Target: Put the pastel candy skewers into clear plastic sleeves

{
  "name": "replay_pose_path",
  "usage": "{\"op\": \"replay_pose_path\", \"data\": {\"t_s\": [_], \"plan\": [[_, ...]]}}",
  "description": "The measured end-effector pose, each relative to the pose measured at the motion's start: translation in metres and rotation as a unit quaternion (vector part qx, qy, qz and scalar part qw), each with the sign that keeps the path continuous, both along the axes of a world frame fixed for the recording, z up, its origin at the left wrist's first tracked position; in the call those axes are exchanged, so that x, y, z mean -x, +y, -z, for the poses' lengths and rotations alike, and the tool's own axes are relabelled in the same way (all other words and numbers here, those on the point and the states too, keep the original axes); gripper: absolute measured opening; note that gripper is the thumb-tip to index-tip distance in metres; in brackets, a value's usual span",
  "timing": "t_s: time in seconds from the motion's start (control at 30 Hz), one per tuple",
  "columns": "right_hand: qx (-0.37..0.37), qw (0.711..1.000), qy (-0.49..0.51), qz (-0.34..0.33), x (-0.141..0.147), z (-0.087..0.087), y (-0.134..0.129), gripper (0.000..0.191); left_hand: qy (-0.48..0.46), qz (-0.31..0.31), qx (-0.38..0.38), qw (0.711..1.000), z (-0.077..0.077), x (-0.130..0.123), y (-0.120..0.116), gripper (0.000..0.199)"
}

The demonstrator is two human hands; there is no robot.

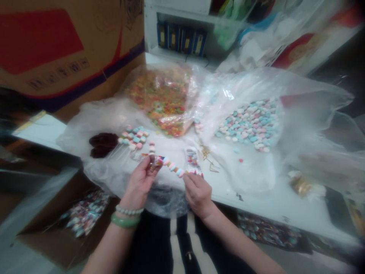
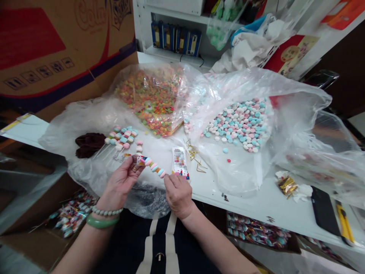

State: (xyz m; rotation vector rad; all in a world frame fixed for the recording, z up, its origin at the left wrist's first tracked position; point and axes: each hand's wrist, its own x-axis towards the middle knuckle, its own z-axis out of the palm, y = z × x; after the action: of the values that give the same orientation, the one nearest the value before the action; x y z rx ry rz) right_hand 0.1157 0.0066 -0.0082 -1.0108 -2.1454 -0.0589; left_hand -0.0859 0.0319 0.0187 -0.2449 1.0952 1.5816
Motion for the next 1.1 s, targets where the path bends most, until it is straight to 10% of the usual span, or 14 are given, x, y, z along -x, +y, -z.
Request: {"op": "replay_pose_path", "data": {"t_s": [0.33,0.57,0.97,1.1], "plan": [[-0.01,1.0,-0.015,-0.023,0.001,0.006,0.001,0.031,0.068,-0.036,-0.011,0.997,0.007,-0.007,0.0,0.016],[0.178,0.98,0.064,-0.054,-0.011,0.016,0.012,0.029,0.107,0.116,0.001,0.988,0.014,0.0,-0.006,0.009],[0.271,0.961,0.059,0.002,0.002,0.02,0.005,0.029,0.094,0.152,-0.042,0.983,0.031,-0.013,-0.009,0.006],[0.392,0.905,0.163,-0.013,0.01,0.017,0.005,0.023,0.084,0.158,-0.069,0.981,0.032,-0.017,-0.011,0.008]]}}
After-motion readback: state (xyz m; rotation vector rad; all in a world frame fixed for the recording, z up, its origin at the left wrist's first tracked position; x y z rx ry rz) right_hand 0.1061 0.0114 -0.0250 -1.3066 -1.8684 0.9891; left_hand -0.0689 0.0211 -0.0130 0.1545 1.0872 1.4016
